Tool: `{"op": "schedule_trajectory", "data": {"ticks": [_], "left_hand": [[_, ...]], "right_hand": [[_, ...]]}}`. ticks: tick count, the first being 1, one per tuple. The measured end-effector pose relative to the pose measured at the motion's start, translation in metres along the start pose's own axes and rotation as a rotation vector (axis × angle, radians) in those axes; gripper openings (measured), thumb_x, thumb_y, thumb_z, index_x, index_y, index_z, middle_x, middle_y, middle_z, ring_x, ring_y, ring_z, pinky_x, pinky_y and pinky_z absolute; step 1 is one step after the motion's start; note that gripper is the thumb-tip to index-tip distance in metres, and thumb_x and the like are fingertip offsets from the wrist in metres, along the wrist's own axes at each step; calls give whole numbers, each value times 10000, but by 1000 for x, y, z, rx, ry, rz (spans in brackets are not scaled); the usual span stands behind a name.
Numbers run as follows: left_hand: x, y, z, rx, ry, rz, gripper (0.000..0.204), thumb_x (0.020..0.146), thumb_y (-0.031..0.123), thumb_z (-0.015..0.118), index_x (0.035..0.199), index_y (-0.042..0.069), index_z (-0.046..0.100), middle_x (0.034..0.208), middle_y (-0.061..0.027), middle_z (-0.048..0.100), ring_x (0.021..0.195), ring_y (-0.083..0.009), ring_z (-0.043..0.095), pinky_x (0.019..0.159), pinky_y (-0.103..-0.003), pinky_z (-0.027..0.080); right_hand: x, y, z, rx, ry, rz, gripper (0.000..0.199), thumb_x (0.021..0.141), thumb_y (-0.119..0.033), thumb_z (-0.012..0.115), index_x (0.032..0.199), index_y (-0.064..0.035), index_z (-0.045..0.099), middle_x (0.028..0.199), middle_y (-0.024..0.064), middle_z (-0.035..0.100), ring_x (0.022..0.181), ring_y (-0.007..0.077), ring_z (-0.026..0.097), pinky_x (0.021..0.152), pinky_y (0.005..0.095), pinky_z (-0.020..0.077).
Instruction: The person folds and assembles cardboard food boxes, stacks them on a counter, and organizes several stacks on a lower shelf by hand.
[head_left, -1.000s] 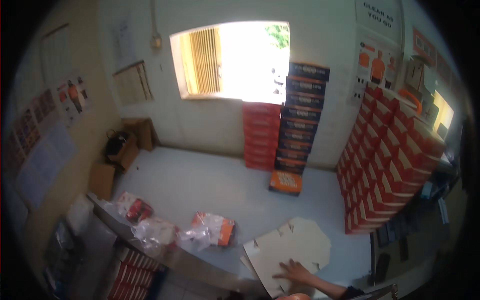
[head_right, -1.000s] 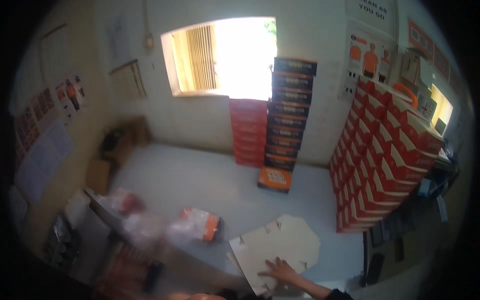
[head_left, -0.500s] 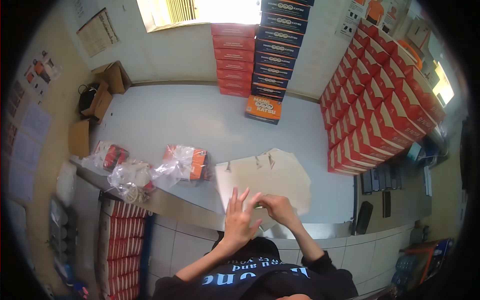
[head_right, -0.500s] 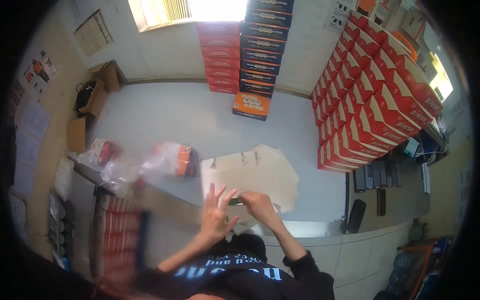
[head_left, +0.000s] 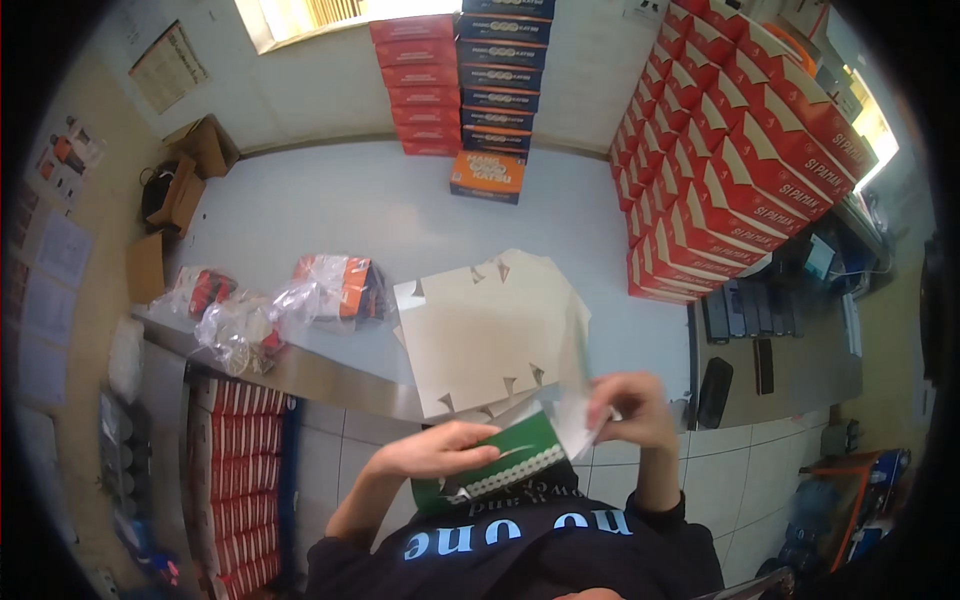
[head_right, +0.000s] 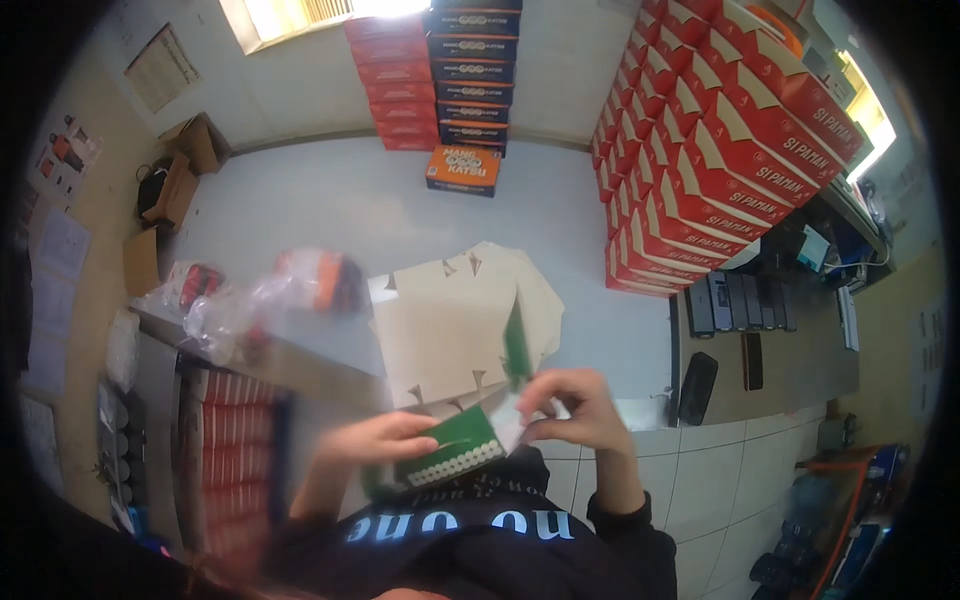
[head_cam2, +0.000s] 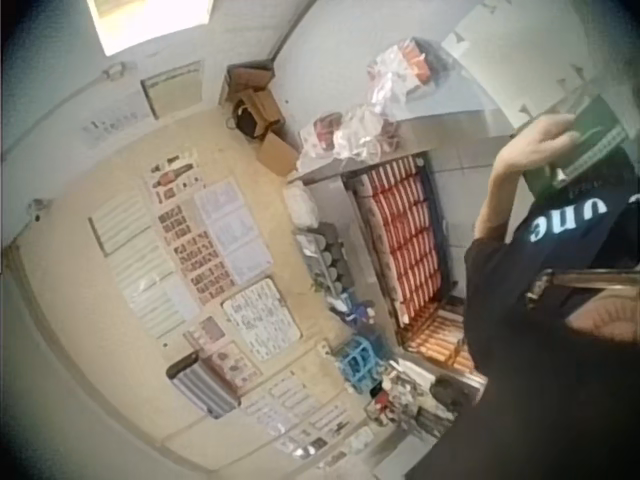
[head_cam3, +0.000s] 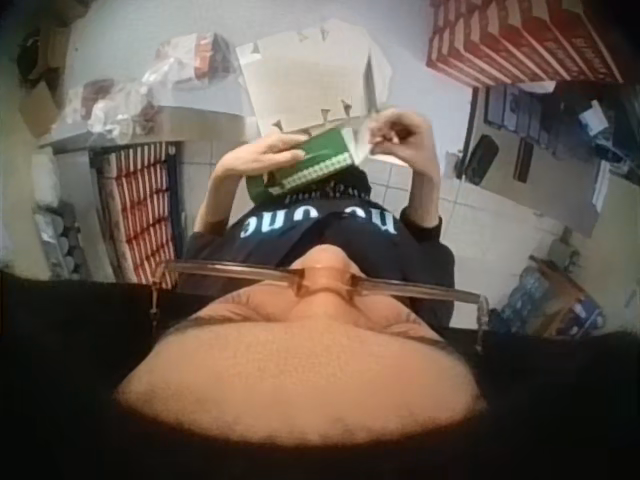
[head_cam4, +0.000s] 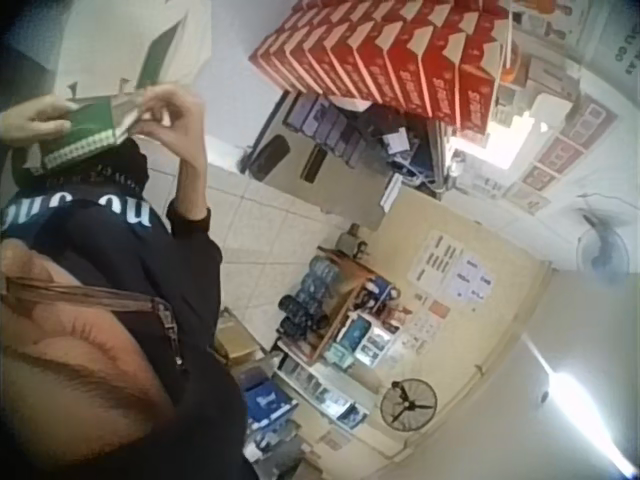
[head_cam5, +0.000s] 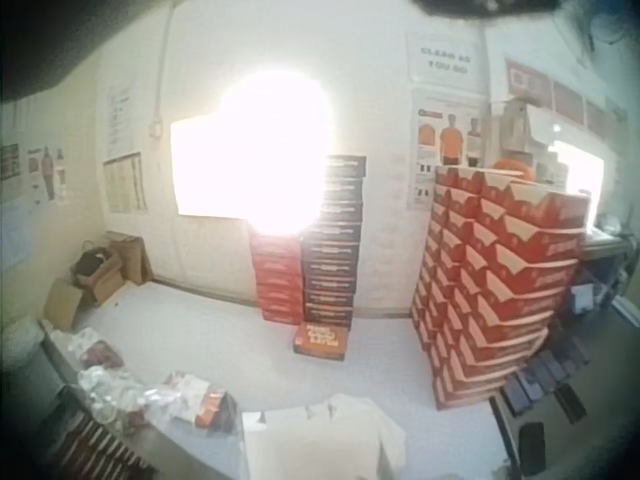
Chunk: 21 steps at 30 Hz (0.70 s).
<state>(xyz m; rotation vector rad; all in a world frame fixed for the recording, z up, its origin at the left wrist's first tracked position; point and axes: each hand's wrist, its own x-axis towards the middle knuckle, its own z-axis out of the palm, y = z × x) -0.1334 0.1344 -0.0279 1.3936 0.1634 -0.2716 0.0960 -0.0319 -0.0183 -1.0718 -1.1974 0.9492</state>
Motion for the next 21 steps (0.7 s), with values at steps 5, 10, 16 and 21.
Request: {"op": "schedule_trajectory", "data": {"ticks": [5,10,16,21], "left_hand": [[13,23,16,39,170,68,233,934,113,533,1113,-36,534,811,12,510,747,-41,445,617,-211,399],[17,48,28,82,227,178,301,884,34,541,1177,-9,490,995,-28,564,842,-53,502,670,-201,431],[43,23,27,-857,726,605,328,947,127,479,1266,67,435,1117,-75,567,1032,-176,581,833,-352,543],[66,31,40,-442,1165,798,285,932,115,515,1198,20,477,1084,-125,590,905,-171,632,759,-303,560]], "right_hand": [[45,-47,29,-995,-222,-358,187,623,-66,719,796,-100,657,820,22,589,710,167,564,576,302,481],[65,-56,31,-895,-258,-611,253,632,-80,672,884,-110,676,899,20,566,735,170,558,604,300,491],[42,-28,30,-852,-182,-777,401,595,-398,817,956,-260,712,863,-29,589,615,116,541,528,253,454],[58,-11,23,-934,441,-675,169,732,-49,722,887,-102,679,810,48,654,596,144,571,508,267,442]]}}
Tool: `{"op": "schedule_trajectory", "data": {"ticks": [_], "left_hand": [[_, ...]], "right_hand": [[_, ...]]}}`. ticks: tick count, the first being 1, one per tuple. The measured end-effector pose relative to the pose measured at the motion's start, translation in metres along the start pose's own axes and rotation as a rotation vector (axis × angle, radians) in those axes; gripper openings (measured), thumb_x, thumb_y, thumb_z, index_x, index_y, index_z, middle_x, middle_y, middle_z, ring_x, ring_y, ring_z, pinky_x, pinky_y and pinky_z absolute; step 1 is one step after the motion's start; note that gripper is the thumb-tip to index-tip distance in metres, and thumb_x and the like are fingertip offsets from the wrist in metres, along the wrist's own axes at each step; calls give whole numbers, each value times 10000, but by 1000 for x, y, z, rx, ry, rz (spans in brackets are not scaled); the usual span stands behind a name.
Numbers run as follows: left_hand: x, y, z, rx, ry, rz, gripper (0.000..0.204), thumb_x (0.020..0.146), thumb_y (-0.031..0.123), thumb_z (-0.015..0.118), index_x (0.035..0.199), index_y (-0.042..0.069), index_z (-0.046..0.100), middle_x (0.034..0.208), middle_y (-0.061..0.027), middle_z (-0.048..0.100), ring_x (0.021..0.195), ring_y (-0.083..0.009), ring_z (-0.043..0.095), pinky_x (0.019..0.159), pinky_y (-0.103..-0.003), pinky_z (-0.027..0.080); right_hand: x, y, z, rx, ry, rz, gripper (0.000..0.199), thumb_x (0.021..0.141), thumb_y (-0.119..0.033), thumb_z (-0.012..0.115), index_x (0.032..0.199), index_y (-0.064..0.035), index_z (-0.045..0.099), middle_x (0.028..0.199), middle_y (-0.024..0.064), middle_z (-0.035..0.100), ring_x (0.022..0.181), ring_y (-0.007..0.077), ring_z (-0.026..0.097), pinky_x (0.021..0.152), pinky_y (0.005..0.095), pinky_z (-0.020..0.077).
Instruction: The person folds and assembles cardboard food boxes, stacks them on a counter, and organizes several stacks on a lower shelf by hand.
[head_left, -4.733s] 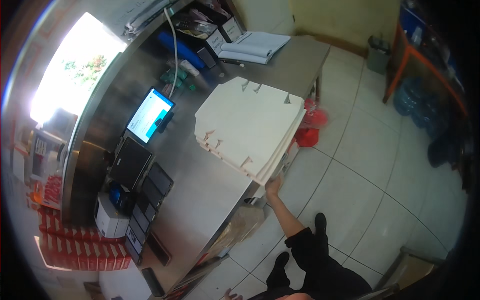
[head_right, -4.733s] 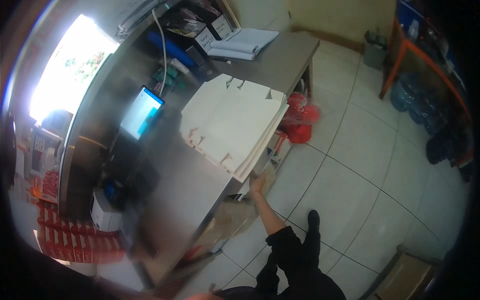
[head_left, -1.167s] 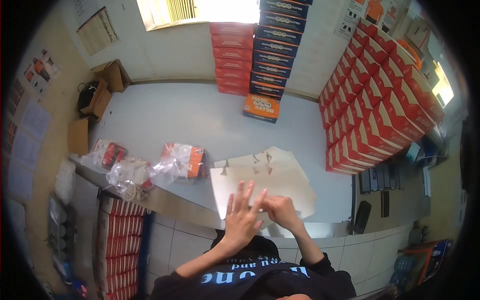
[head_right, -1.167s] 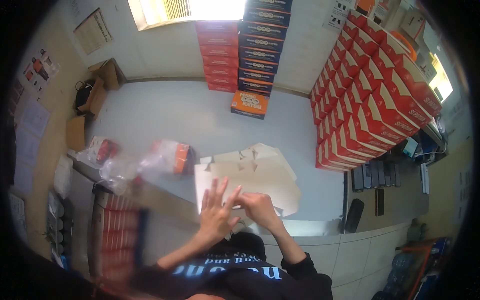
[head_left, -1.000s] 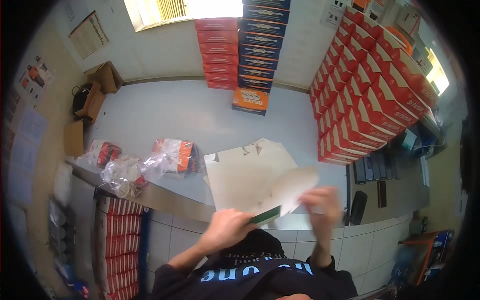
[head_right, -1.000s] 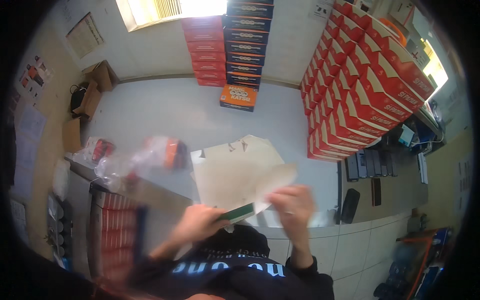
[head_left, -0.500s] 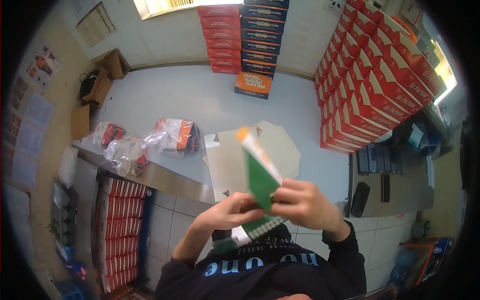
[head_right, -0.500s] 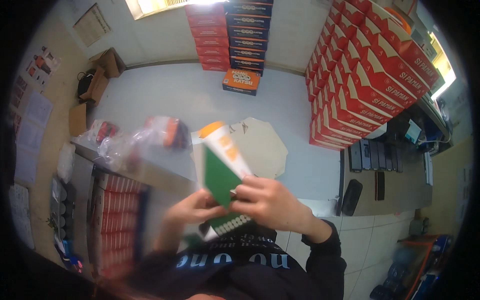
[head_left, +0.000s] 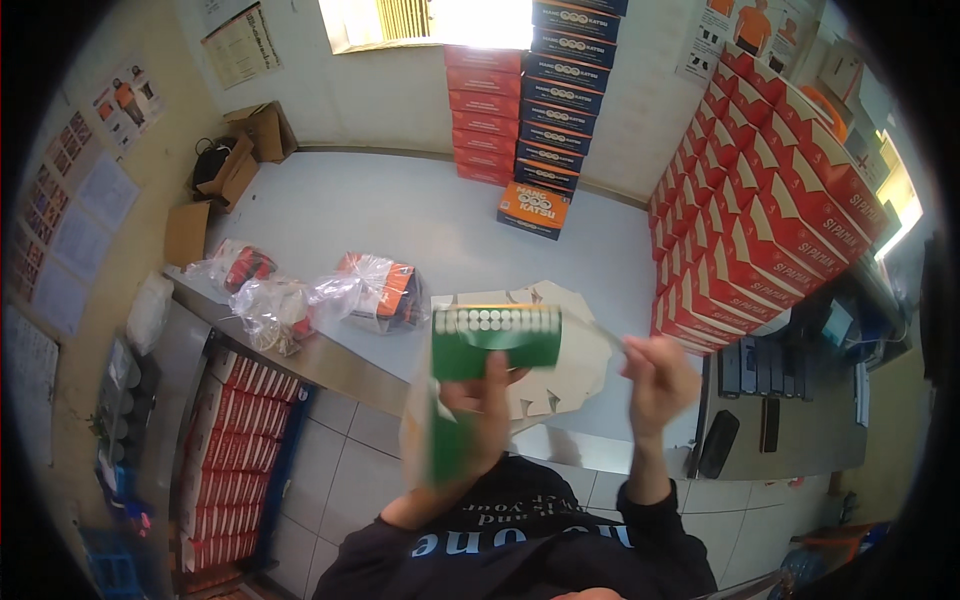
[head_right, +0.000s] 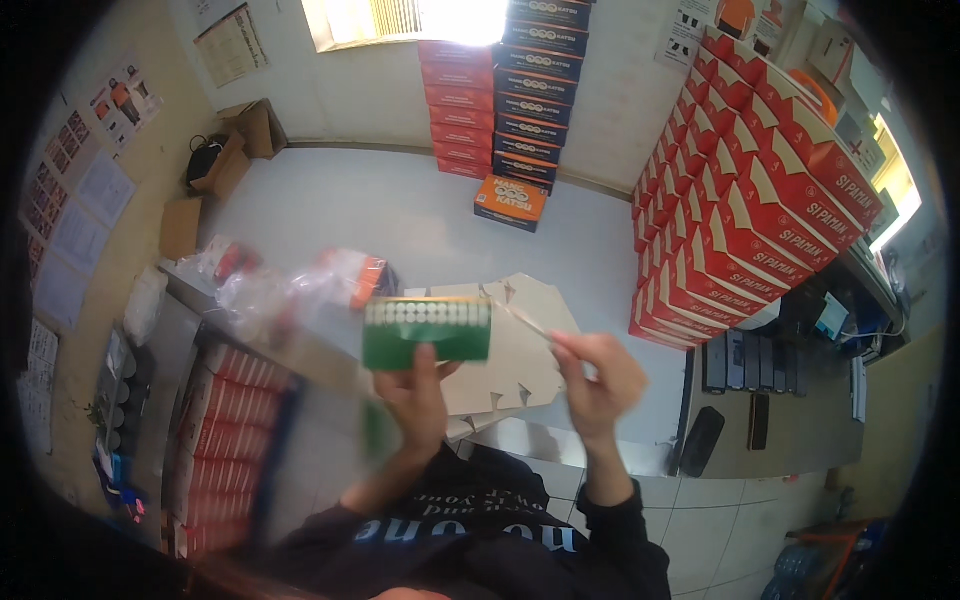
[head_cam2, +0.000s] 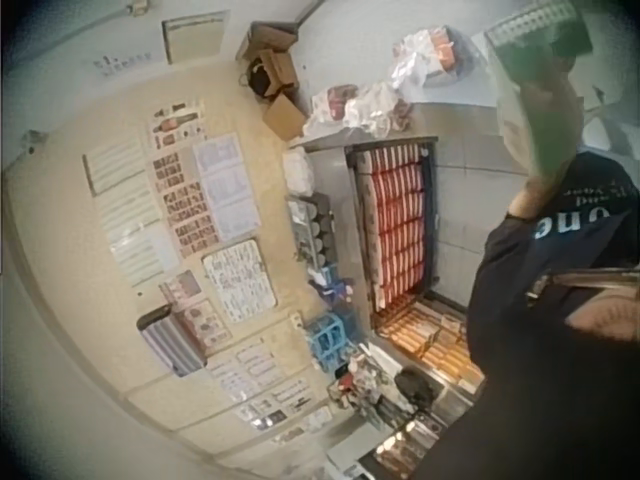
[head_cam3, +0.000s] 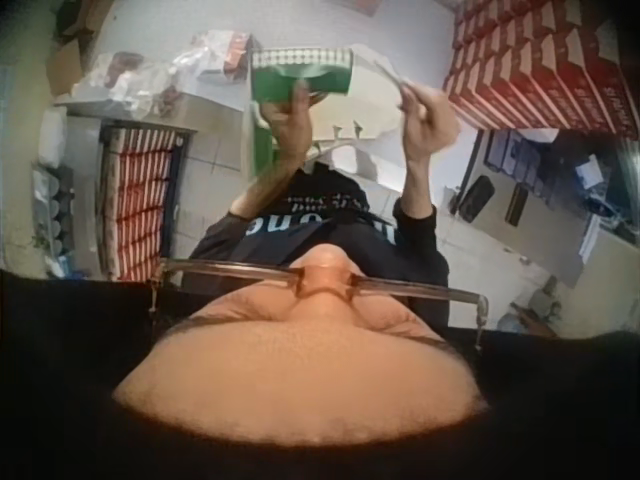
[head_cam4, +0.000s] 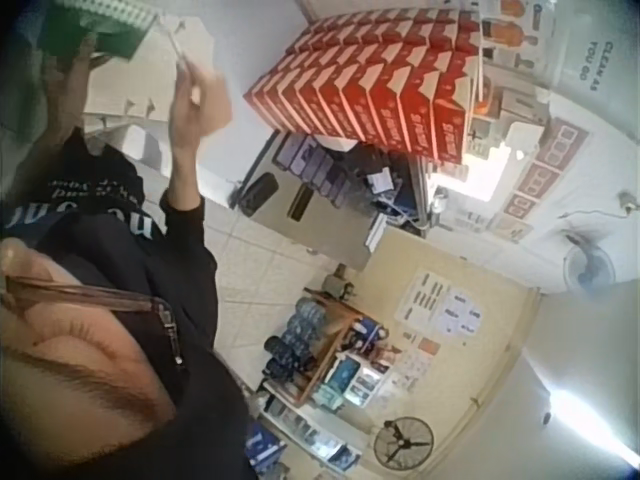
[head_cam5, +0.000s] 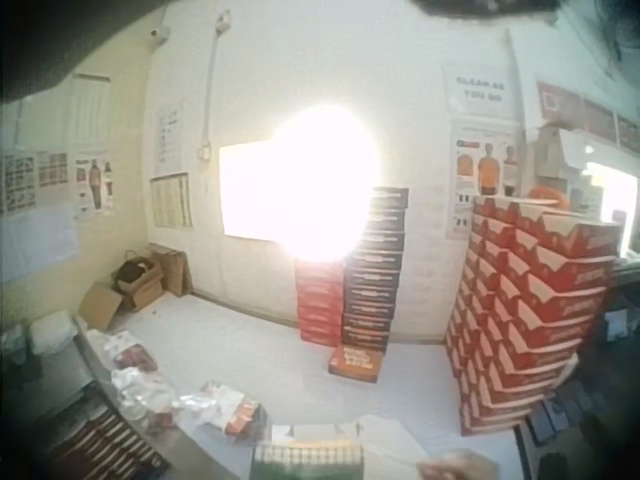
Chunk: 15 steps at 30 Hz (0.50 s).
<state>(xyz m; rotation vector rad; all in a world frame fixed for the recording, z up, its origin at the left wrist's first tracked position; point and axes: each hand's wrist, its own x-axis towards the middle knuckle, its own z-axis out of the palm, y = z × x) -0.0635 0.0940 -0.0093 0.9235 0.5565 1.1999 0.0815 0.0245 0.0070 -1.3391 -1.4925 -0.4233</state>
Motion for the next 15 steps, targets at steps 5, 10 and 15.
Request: {"op": "schedule_trajectory", "data": {"ticks": [5,10,15], "left_hand": [[14,4,-7,301,79,-14,238,906,128,580,1088,-22,548,839,-134,673,694,-124,655,583,-225,526],[-7,12,-10,498,-266,5,211,862,122,623,1046,31,576,947,-112,636,794,-139,611,696,-261,491],[-6,-6,-51,828,-549,204,431,815,126,654,1209,70,491,1144,-131,560,1006,-190,551,846,-342,443]], "right_hand": [[-2,-19,17,45,-313,-10,163,714,-10,690,859,-56,631,681,50,551,567,183,551,478,288,432],[3,-19,28,35,-87,-37,234,704,-156,734,895,-74,627,975,91,597,906,281,570,769,392,467],[-13,12,21,188,-198,117,592,759,-487,671,1167,-88,513,1130,159,569,1021,324,539,848,440,442]]}}
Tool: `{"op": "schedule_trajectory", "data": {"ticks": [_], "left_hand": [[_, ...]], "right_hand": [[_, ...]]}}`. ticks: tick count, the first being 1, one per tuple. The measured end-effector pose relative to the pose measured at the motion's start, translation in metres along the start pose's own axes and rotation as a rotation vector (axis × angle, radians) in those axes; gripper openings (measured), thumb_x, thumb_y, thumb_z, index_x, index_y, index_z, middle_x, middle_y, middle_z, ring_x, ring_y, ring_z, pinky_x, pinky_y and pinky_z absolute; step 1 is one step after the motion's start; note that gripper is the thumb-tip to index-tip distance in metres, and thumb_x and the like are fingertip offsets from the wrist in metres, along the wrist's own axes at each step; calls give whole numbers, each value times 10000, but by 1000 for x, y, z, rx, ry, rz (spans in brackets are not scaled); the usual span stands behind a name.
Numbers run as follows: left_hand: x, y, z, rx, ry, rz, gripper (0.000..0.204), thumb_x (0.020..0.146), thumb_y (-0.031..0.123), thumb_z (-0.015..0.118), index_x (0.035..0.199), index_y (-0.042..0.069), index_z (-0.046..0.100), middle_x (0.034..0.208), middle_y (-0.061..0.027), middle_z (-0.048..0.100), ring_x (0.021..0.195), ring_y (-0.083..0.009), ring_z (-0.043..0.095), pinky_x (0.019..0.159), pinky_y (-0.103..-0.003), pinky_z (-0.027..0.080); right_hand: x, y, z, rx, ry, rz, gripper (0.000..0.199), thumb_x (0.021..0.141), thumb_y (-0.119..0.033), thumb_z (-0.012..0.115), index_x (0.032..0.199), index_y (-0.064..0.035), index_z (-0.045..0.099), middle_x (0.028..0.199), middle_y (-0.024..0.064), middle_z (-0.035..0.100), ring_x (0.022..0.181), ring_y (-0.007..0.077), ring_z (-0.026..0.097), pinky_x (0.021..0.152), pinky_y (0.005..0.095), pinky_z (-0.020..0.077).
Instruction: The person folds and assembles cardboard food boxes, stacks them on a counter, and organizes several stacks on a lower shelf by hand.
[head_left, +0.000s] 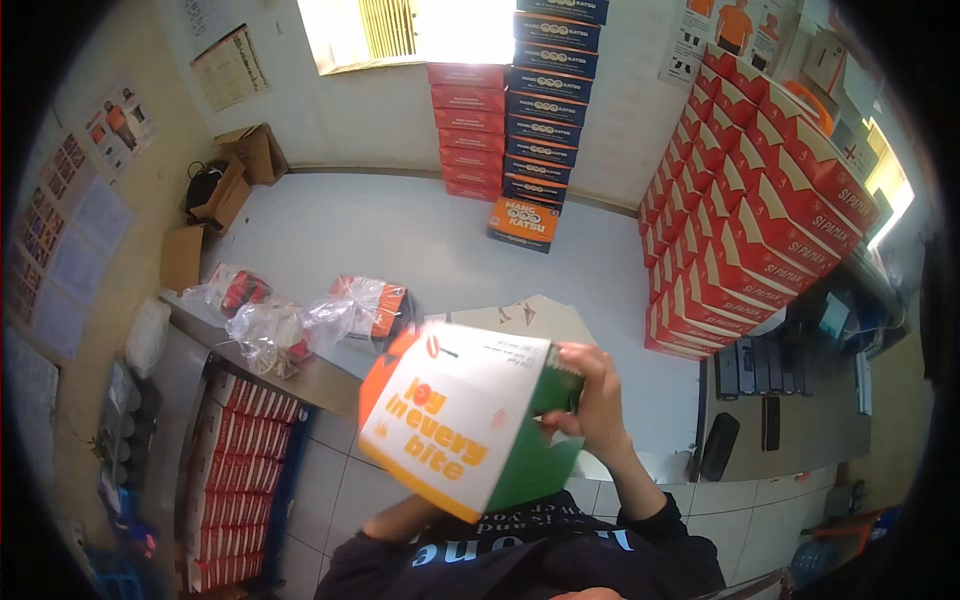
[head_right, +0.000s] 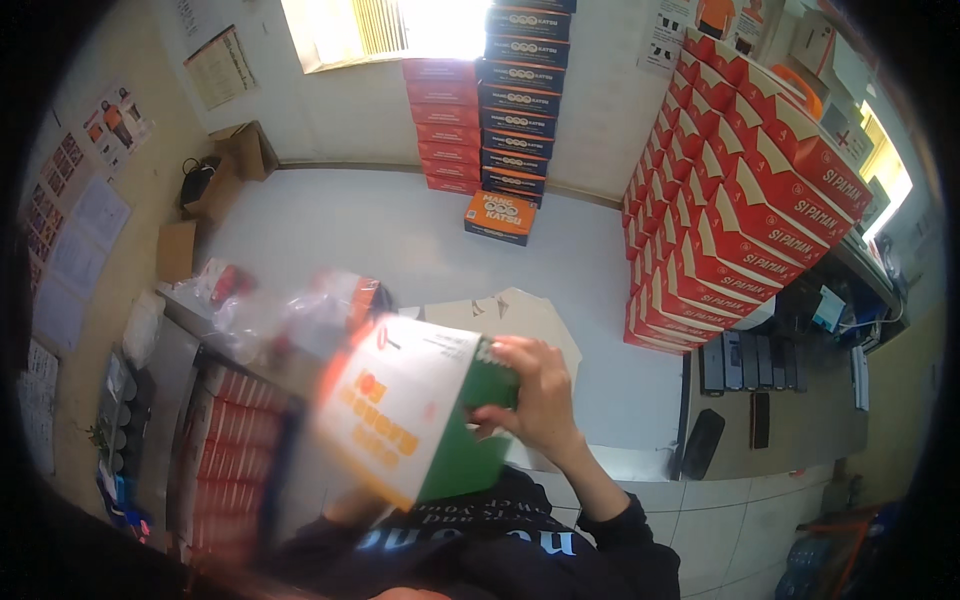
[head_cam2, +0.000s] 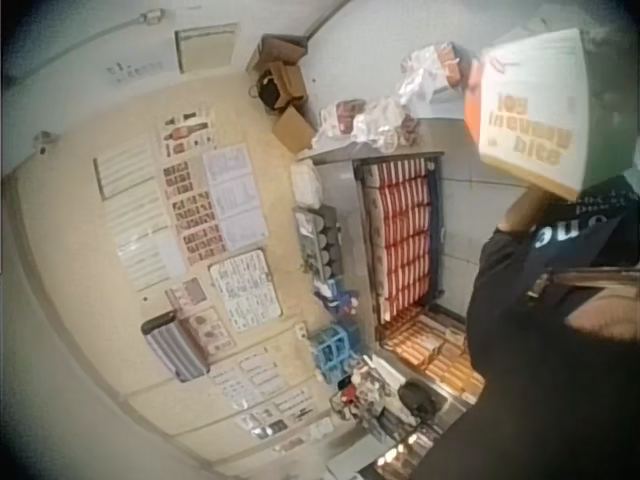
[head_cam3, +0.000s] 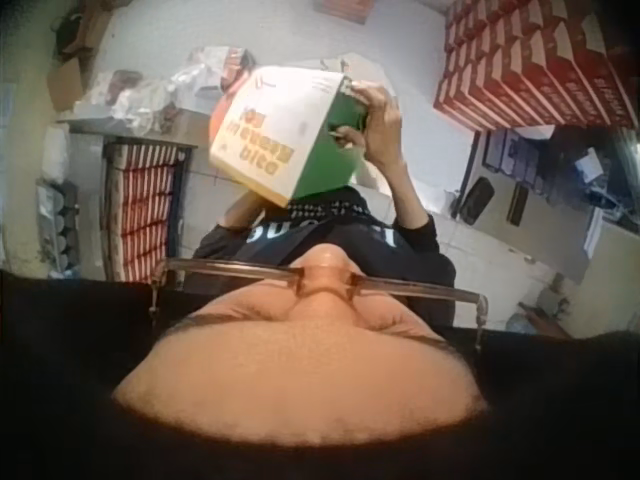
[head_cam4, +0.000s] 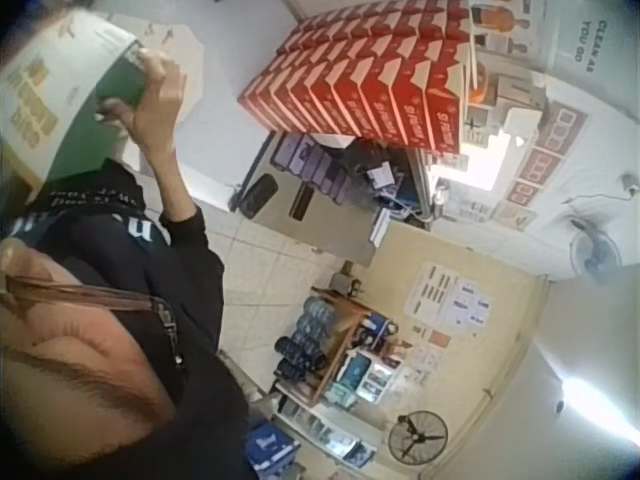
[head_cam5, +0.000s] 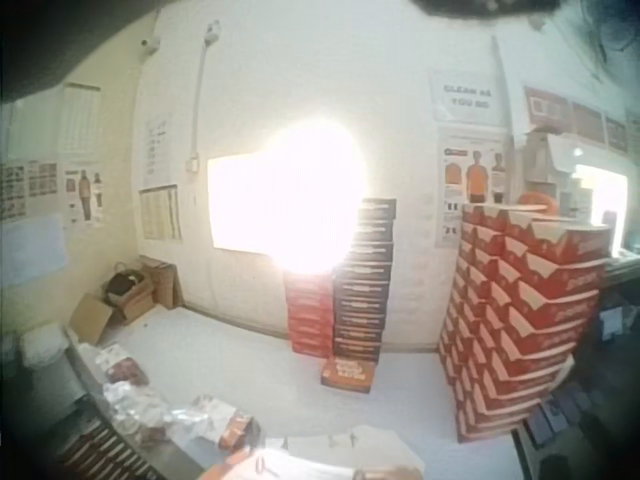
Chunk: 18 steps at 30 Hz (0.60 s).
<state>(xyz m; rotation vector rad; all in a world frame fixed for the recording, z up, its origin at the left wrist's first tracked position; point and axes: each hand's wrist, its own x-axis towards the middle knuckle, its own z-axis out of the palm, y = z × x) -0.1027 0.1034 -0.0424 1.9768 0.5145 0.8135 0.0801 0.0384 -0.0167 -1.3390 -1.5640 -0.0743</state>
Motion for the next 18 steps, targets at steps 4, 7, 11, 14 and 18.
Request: {"op": "schedule_trajectory", "data": {"ticks": [4,7,11,14,18], "left_hand": [[-11,-41,-34,408,-307,308,620,776,130,680,1340,102,423,1302,-147,499,1176,-232,502,967,-407,405],[1,-23,-32,677,-316,485,328,751,196,649,1076,158,626,1039,-40,641,995,-182,604,809,-342,497],[1,-1,-21,641,-281,389,118,780,251,654,816,139,652,740,15,659,814,-96,633,658,-273,485],[13,13,-18,679,-540,138,173,849,257,617,895,90,621,783,-52,653,842,-175,616,715,-313,472],[26,16,-21,-482,-782,-586,285,947,232,480,1133,24,534,912,-133,618,843,-179,608,729,-334,486]], "right_hand": [[-29,53,-33,563,-36,764,487,935,-408,483,1226,-18,485,1104,166,587,1066,210,547,898,390,438],[-60,94,-50,485,-276,1241,460,986,-366,378,1240,7,469,1122,147,582,1060,180,546,897,325,444],[-69,79,-23,288,-160,1032,410,960,-319,460,1217,-2,496,1096,111,589,986,147,558,845,282,452],[-38,13,-19,664,-511,701,268,938,-236,524,1075,-13,582,922,65,604,829,158,574,785,306,464],[-21,24,-38,1248,-109,166,190,812,-205,702,854,-33,631,744,-11,522,619,103,454,574,268,378]]}}
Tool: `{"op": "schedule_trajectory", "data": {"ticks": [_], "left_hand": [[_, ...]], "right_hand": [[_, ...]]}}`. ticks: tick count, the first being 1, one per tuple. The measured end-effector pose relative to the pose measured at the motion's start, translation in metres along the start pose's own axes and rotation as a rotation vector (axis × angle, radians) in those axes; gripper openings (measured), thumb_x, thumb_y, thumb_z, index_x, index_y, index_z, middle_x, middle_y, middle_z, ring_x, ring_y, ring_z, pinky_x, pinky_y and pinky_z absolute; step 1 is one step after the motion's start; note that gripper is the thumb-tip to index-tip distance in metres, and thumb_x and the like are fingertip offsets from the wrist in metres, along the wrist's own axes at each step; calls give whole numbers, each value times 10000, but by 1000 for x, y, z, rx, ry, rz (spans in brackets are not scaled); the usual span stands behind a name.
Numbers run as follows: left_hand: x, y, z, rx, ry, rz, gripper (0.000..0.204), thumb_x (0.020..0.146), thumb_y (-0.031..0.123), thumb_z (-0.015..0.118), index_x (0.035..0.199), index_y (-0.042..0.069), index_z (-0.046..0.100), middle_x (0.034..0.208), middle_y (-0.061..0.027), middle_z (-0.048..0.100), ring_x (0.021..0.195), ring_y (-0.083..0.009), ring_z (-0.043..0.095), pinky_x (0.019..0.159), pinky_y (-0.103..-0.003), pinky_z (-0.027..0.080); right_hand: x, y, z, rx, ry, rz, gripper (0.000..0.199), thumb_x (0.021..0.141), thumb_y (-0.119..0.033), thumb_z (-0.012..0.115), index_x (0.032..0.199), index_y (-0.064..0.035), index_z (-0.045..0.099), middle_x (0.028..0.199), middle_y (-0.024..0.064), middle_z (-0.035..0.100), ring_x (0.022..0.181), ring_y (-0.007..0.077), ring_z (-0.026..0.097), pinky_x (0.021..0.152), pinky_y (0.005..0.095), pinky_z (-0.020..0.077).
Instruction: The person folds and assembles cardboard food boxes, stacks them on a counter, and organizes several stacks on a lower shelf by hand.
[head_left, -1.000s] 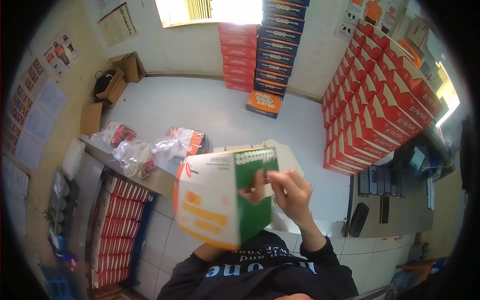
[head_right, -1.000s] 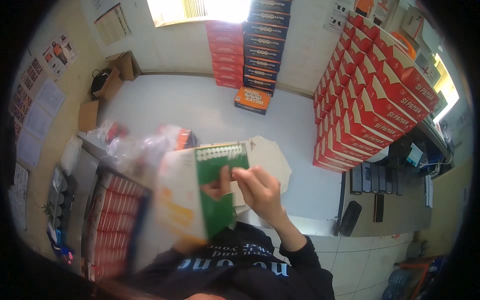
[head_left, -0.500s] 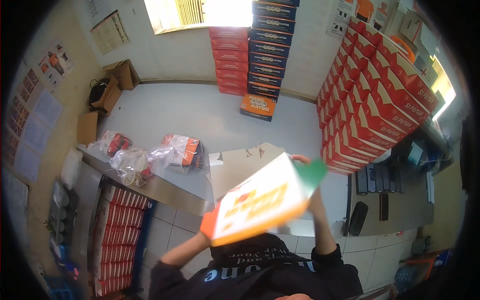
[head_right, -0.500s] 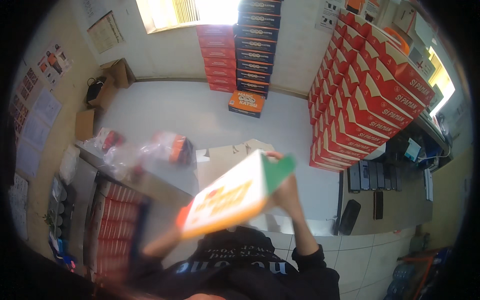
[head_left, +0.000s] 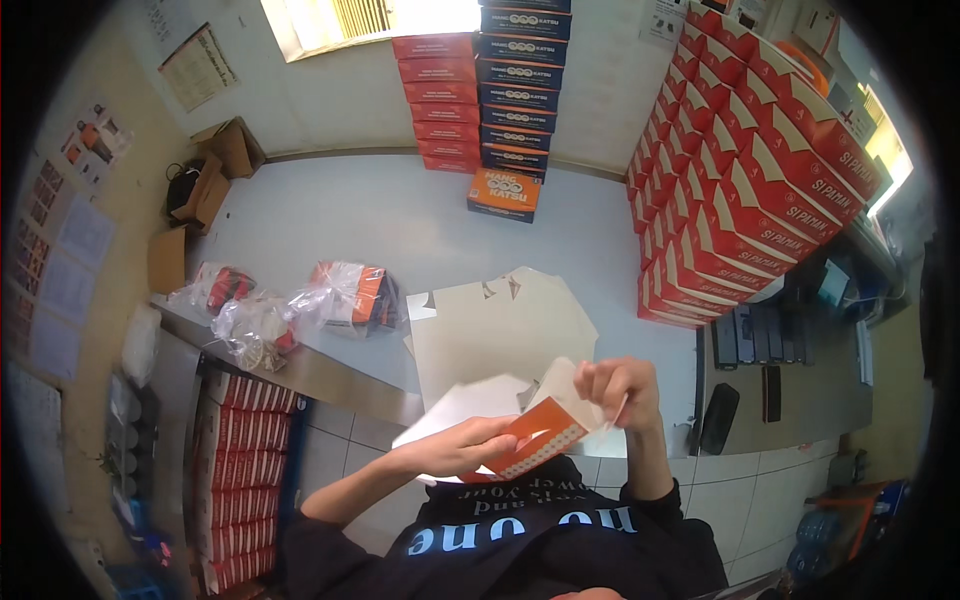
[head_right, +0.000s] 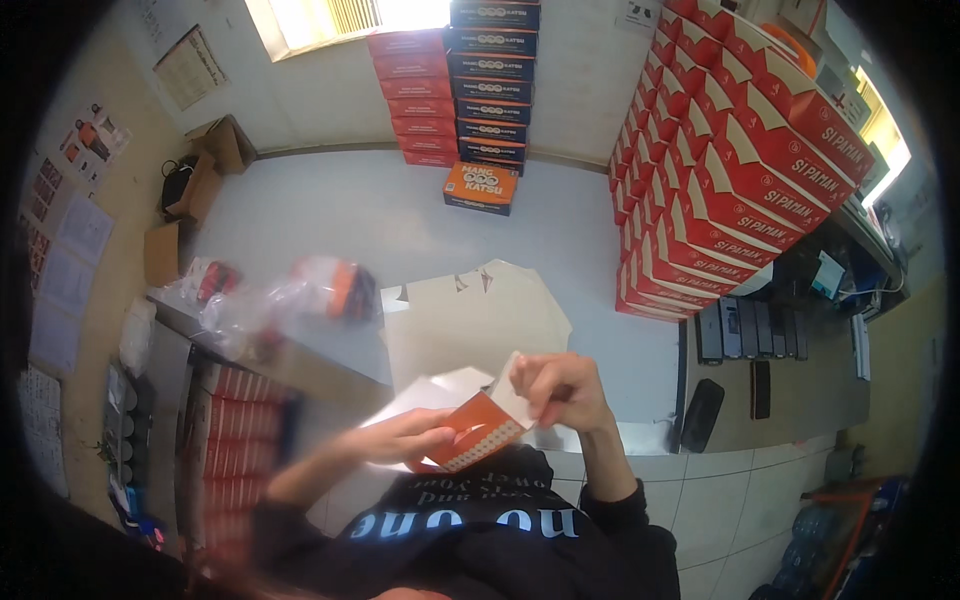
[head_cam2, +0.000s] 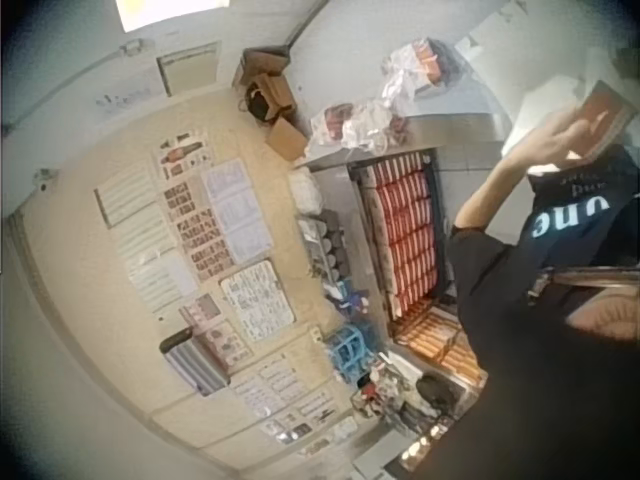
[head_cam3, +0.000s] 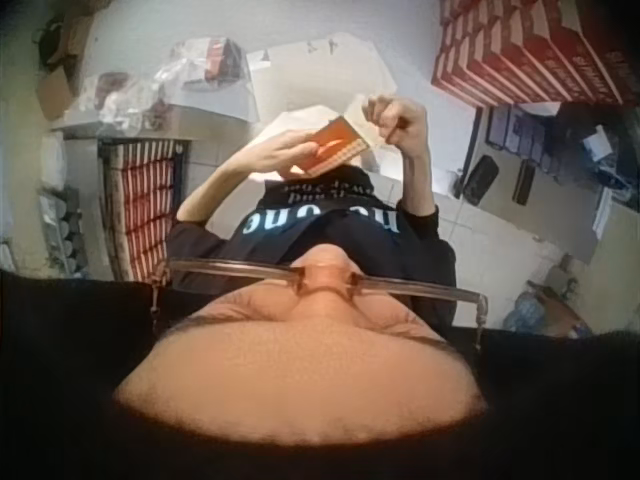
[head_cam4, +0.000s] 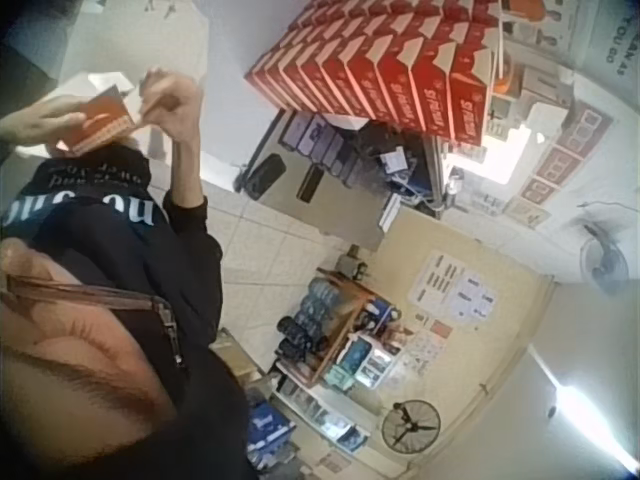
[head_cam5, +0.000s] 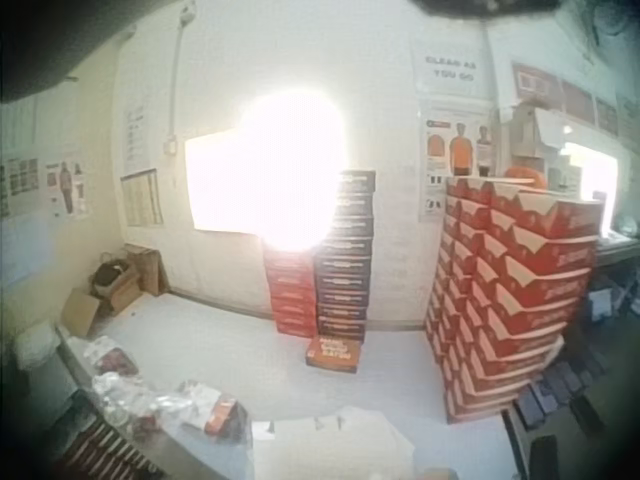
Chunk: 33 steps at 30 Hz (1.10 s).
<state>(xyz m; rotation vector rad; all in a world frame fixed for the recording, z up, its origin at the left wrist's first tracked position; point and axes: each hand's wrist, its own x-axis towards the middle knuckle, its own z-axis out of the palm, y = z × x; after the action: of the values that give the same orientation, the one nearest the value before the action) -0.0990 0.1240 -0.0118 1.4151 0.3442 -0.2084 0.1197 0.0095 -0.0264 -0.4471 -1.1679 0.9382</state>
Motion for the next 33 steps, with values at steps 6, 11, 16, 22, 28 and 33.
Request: {"op": "schedule_trajectory", "data": {"ticks": [6,11,16,22,28,33], "left_hand": [[20,11,4,257,211,288,197,870,33,540,1060,-14,564,918,-82,630,825,-123,611,707,-273,507],[32,5,1,-30,621,445,210,846,-17,536,1052,-33,496,907,-81,595,789,-109,609,650,-265,537],[55,7,15,-299,929,542,250,876,-2,537,1102,-28,434,972,-93,576,835,-153,634,681,-273,547],[56,14,16,-103,1127,729,153,844,13,600,977,-61,597,867,-132,655,749,-162,652,640,-245,510],[53,-1,7,666,965,710,257,811,32,651,1058,-3,592,990,-107,635,891,-191,631,745,-308,499],[61,-3,-6,53,656,524,272,828,-56,576,1097,-54,540,987,-118,629,859,-136,640,712,-257,538]], "right_hand": [[50,-25,22,-1183,-477,-28,96,720,-197,728,811,-169,723,764,15,504,767,224,478,710,407,382],[9,-4,13,-1107,220,-145,170,789,-302,690,791,-133,710,884,56,513,886,245,498,759,356,378],[20,31,58,-1435,424,53,164,798,-215,700,841,-58,689,672,33,546,716,181,570,604,307,433],[24,9,39,-1025,535,58,114,760,-38,698,872,-45,679,683,57,606,556,102,569,479,265,422],[18,10,41,-1375,193,249,130,698,-10,728,817,-50,692,612,73,566,510,166,565,471,270,420],[30,-18,27,-1003,313,303,113,698,-38,736,805,-43,698,701,69,667,572,141,642,547,240,492]]}}
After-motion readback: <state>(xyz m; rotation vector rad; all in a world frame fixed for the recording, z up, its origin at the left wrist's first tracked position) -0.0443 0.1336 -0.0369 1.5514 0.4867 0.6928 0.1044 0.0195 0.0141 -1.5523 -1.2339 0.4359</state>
